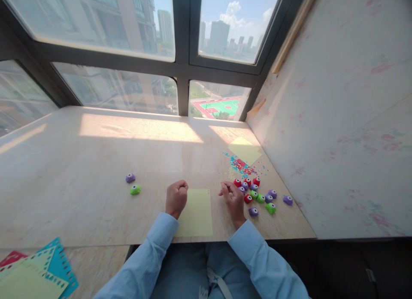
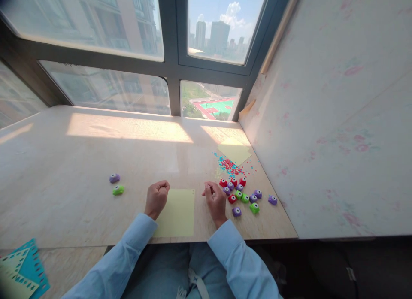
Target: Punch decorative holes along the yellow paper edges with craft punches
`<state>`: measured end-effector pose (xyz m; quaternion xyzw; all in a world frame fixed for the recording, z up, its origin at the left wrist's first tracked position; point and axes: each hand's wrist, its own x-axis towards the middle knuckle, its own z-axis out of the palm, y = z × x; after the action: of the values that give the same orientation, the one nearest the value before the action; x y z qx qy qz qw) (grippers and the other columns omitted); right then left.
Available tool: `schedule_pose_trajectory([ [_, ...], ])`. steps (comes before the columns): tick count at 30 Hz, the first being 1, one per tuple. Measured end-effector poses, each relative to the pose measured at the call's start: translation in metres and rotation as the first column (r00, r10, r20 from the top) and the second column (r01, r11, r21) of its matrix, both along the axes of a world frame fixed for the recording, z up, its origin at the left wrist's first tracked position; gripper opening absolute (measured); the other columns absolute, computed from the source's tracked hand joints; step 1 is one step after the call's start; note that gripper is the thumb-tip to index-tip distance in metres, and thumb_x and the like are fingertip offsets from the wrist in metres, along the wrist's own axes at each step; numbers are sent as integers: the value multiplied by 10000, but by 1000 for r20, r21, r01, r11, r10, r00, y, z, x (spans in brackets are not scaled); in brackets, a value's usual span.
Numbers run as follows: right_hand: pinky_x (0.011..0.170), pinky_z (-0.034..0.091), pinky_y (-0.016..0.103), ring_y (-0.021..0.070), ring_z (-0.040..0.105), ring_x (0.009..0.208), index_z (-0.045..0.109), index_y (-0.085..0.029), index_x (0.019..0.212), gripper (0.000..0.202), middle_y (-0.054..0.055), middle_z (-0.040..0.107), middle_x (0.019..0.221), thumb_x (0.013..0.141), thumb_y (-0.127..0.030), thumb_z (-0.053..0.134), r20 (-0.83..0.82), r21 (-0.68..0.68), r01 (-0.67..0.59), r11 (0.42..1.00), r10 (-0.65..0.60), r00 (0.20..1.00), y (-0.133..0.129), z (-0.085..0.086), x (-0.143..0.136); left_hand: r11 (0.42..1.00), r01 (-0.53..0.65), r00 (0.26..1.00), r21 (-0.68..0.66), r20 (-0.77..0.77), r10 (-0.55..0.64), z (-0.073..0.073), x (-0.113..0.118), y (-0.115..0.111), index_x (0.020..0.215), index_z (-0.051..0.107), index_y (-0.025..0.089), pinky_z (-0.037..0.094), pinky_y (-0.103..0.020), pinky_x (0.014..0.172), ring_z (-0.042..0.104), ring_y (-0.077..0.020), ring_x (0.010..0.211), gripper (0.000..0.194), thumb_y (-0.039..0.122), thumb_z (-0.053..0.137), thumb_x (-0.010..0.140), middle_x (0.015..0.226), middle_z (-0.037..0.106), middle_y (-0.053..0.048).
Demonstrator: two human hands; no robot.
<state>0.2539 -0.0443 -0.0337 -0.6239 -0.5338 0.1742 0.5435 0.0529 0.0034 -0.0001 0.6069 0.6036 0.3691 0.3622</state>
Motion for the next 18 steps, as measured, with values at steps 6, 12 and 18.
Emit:
schedule_pose_trajectory([
  [6,629,512,284,185,665,705,697,-181,916,239,49,722,790,908,-346,524,132,-70,-144,987,152,979,2,-1,-2,973,222,935,-57,-270,-229,18,5,-10,735,602,191,356,-289,614,552,-180,647,171,126,445,755,676,630,-32],
  [12,694,521,314,205,666,786,713,-191,917,221,73,738,877,915,-308,526,294,-99,-224,969,244,924,2,-3,-4,885,458,771,86,-533,-348,20,-5,-15,1025,616,141,457,-372,879,606,-260,1004,226,196,514,831,1030,666,-127],
  [18,740,532,331,214,676,822,710,-192,924,204,78,742,890,912,-269,521,312,-59,-166,984,176,934,2,-4,-4,823,549,702,144,-615,-361,-9,-19,-19,1101,604,165,443,-439,940,565,-295,1123,290,242,602,821,1187,628,-135],
])
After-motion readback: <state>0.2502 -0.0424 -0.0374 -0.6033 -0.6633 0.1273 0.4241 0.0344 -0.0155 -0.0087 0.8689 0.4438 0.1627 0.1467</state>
